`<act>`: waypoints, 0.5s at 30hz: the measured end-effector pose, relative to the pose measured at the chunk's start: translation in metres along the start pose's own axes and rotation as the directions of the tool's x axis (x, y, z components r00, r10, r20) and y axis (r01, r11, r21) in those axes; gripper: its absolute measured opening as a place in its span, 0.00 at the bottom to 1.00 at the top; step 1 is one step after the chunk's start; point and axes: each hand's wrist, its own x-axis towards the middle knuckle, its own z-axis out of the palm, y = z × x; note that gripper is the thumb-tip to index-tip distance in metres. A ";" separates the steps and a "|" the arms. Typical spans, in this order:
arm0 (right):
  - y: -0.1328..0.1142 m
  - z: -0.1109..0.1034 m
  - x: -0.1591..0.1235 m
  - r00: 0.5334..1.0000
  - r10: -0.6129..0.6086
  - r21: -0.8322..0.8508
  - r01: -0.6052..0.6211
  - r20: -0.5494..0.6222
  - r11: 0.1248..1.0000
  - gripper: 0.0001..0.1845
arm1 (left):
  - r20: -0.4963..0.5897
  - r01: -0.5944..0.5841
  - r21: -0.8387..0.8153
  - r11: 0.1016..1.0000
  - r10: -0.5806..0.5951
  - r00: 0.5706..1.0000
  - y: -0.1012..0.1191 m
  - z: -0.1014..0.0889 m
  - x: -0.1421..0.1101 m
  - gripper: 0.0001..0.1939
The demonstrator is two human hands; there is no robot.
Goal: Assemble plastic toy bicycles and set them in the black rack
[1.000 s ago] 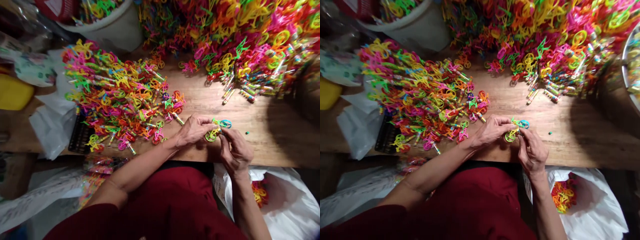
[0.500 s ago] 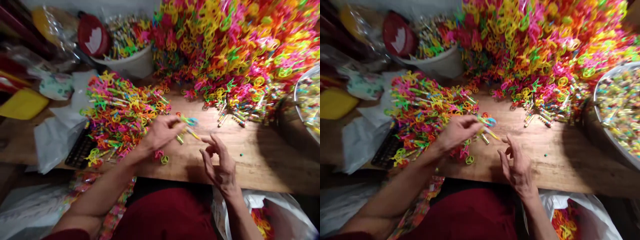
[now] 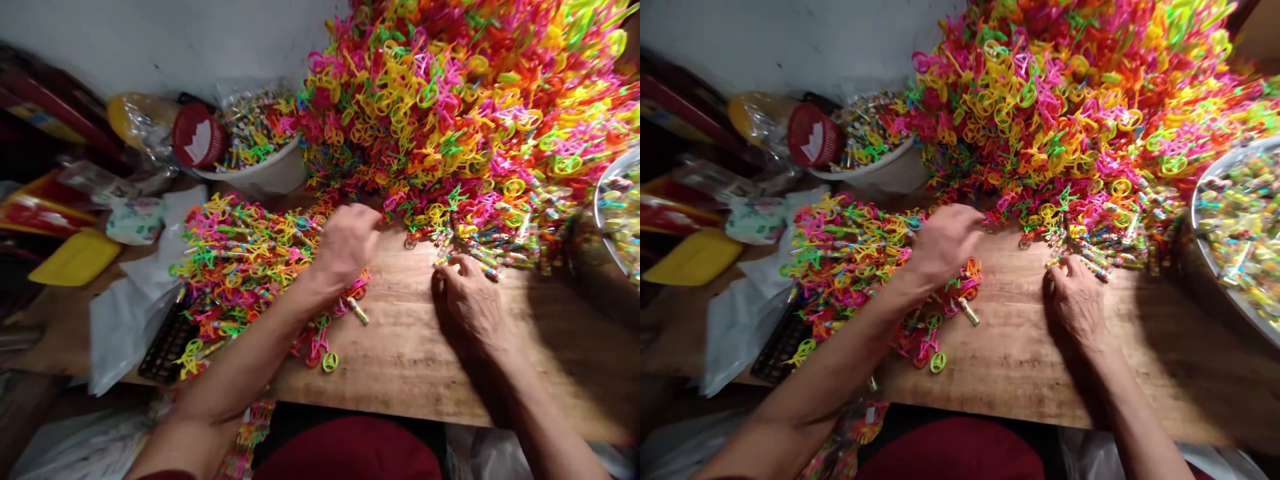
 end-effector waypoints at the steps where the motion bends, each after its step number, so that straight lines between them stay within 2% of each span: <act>1: 0.001 -0.002 0.000 1.000 -0.004 0.002 0.004 -0.004 1.000 0.16 | 0.055 -0.053 -0.018 0.998 0.054 0.997 0.016 0.016 0.012 0.13; 2: 0.003 -0.005 -0.001 1.000 -0.007 0.018 0.007 -0.013 1.000 0.14 | 0.122 -0.097 -0.027 0.995 0.100 0.987 0.029 0.032 0.024 0.14; 4: 0.005 -0.016 -0.006 0.998 -0.035 0.098 0.040 -0.050 0.994 0.11 | 0.197 -0.102 -0.036 0.994 0.107 0.975 0.045 0.058 0.045 0.18; 7: 0.002 -0.033 -0.020 0.985 -0.018 0.285 0.068 -0.174 0.956 0.12 | 0.194 -0.077 -0.062 0.995 0.087 0.977 0.047 0.080 0.063 0.17; 10: -0.011 -0.038 -0.036 0.962 0.149 0.470 -0.026 -0.227 0.882 0.15 | 0.105 -0.079 -0.200 0.977 0.101 0.989 0.039 0.080 0.064 0.12; 12: -0.020 -0.034 -0.046 0.942 0.289 0.592 -0.136 -0.171 0.795 0.14 | 0.070 -0.012 -0.356 0.934 0.040 0.997 0.034 0.072 0.059 0.07; 13: -0.024 -0.030 -0.049 0.926 0.354 0.642 -0.193 -0.131 0.742 0.13 | 0.083 0.058 -0.466 0.883 -0.022 0.996 0.033 0.067 0.055 0.05; 14: -0.027 -0.027 -0.052 0.906 0.413 0.682 -0.246 -0.091 0.689 0.12 | 0.129 0.147 -0.590 0.794 -0.087 0.988 0.032 0.062 0.049 0.04; 15: -0.030 -0.024 -0.054 0.886 0.460 0.711 -0.289 -0.055 0.642 0.11 | 0.207 0.240 -0.708 0.664 -0.130 0.970 0.032 0.057 0.043 0.03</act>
